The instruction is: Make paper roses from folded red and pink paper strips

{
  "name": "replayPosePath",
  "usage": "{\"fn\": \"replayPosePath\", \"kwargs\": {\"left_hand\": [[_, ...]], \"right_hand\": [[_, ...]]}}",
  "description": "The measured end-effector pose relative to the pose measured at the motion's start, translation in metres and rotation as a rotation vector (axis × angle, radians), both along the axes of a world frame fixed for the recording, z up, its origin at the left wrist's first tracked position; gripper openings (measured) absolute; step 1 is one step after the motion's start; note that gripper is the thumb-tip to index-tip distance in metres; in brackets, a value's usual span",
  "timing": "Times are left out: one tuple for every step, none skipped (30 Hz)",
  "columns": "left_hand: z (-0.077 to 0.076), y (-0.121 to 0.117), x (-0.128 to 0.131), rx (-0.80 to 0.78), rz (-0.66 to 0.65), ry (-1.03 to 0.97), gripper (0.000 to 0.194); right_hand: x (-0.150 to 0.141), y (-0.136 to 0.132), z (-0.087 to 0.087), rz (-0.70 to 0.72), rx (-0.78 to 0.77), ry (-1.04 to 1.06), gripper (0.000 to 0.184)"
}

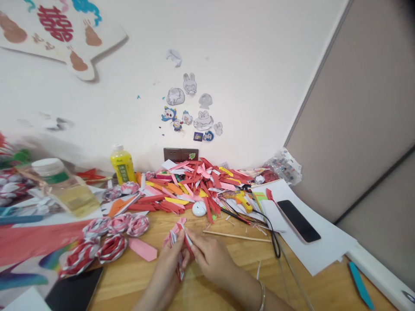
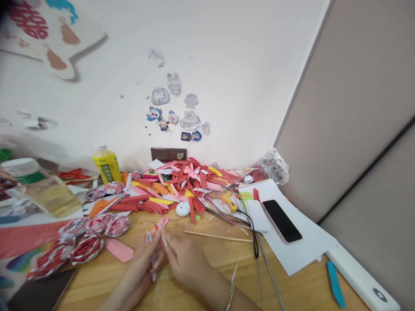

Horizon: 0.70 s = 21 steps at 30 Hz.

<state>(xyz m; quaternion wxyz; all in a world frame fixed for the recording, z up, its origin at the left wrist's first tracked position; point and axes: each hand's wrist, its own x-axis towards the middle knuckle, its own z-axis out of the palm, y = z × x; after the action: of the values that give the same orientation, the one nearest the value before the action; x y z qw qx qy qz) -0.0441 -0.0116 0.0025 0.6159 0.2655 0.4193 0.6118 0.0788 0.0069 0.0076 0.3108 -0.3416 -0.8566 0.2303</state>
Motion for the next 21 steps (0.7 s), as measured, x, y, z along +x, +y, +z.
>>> {"fn": "replayPosePath", "kwargs": {"left_hand": [[-0.001, 0.001, -0.001, -0.010, -0.007, -0.021, 0.040], [-0.002, 0.001, -0.002, -0.018, -0.016, -0.041, 0.040], [-0.003, 0.002, -0.002, -0.029, -0.025, -0.058, 0.041], [-0.004, 0.002, -0.003, -0.038, -0.033, -0.074, 0.042], [-0.005, 0.002, -0.002, -0.046, -0.042, -0.088, 0.043], [-0.006, 0.002, -0.002, -0.049, -0.047, -0.099, 0.043], [-0.007, 0.002, -0.002, -0.049, -0.048, -0.104, 0.044], [-0.007, 0.002, -0.001, -0.049, -0.050, -0.109, 0.044], [-0.006, 0.002, 0.000, -0.048, -0.052, -0.111, 0.044], [-0.006, 0.002, 0.001, -0.047, -0.054, -0.111, 0.044], [-0.005, 0.001, 0.001, -0.047, -0.058, -0.113, 0.043], [-0.004, 0.001, 0.002, -0.043, -0.056, -0.102, 0.042], [-0.004, 0.000, 0.002, -0.035, -0.047, -0.076, 0.041], [-0.003, 0.000, 0.002, -0.025, -0.030, -0.040, 0.040], [-0.002, -0.001, 0.002, -0.016, -0.006, 0.002, 0.040], [-0.002, -0.001, 0.001, -0.009, 0.021, 0.044, 0.040], [-0.002, -0.001, 0.001, -0.005, 0.045, 0.079, 0.041], [-0.002, -0.001, 0.000, -0.006, 0.063, 0.103, 0.042], [-0.002, -0.001, 0.000, -0.009, 0.073, 0.111, 0.043], [-0.002, 0.000, 0.000, -0.011, 0.082, 0.120, 0.044], [-0.001, 0.000, -0.001, -0.013, 0.091, 0.128, 0.045]], "right_hand": [[0.000, 0.000, 0.000, 0.028, -0.056, 0.072, 0.044], [0.000, 0.000, -0.002, 0.055, -0.119, 0.147, 0.044], [-0.001, 0.001, -0.004, 0.082, -0.186, 0.213, 0.044], [-0.001, 0.001, -0.006, 0.106, -0.251, 0.267, 0.044], [-0.002, 0.002, -0.009, 0.122, -0.309, 0.305, 0.043], [-0.003, 0.003, -0.012, 0.129, -0.355, 0.328, 0.043], [-0.004, 0.004, -0.014, 0.129, -0.389, 0.341, 0.042], [-0.005, 0.004, -0.016, 0.126, -0.411, 0.349, 0.043], [-0.005, 0.004, -0.017, 0.120, -0.426, 0.351, 0.043], [-0.006, 0.004, -0.017, 0.114, -0.434, 0.347, 0.044], [-0.006, 0.004, -0.017, 0.107, -0.435, 0.337, 0.045], [-0.006, 0.004, -0.016, 0.101, -0.425, 0.323, 0.045], [-0.005, 0.003, -0.014, 0.093, -0.399, 0.304, 0.045], [-0.005, 0.003, -0.013, 0.085, -0.358, 0.278, 0.045], [-0.004, 0.002, -0.012, 0.075, -0.299, 0.241, 0.046], [-0.003, 0.002, -0.011, 0.065, -0.229, 0.192, 0.047], [-0.002, 0.001, -0.011, 0.053, -0.150, 0.134, 0.048], [-0.002, 0.001, -0.011, 0.040, -0.073, 0.073, 0.048], [-0.001, 0.001, -0.011, 0.021, -0.007, 0.018, 0.049], [-0.001, 0.001, -0.012, 0.000, 0.044, -0.025, 0.049], [0.000, 0.001, -0.012, -0.019, 0.075, -0.052, 0.049]]}}
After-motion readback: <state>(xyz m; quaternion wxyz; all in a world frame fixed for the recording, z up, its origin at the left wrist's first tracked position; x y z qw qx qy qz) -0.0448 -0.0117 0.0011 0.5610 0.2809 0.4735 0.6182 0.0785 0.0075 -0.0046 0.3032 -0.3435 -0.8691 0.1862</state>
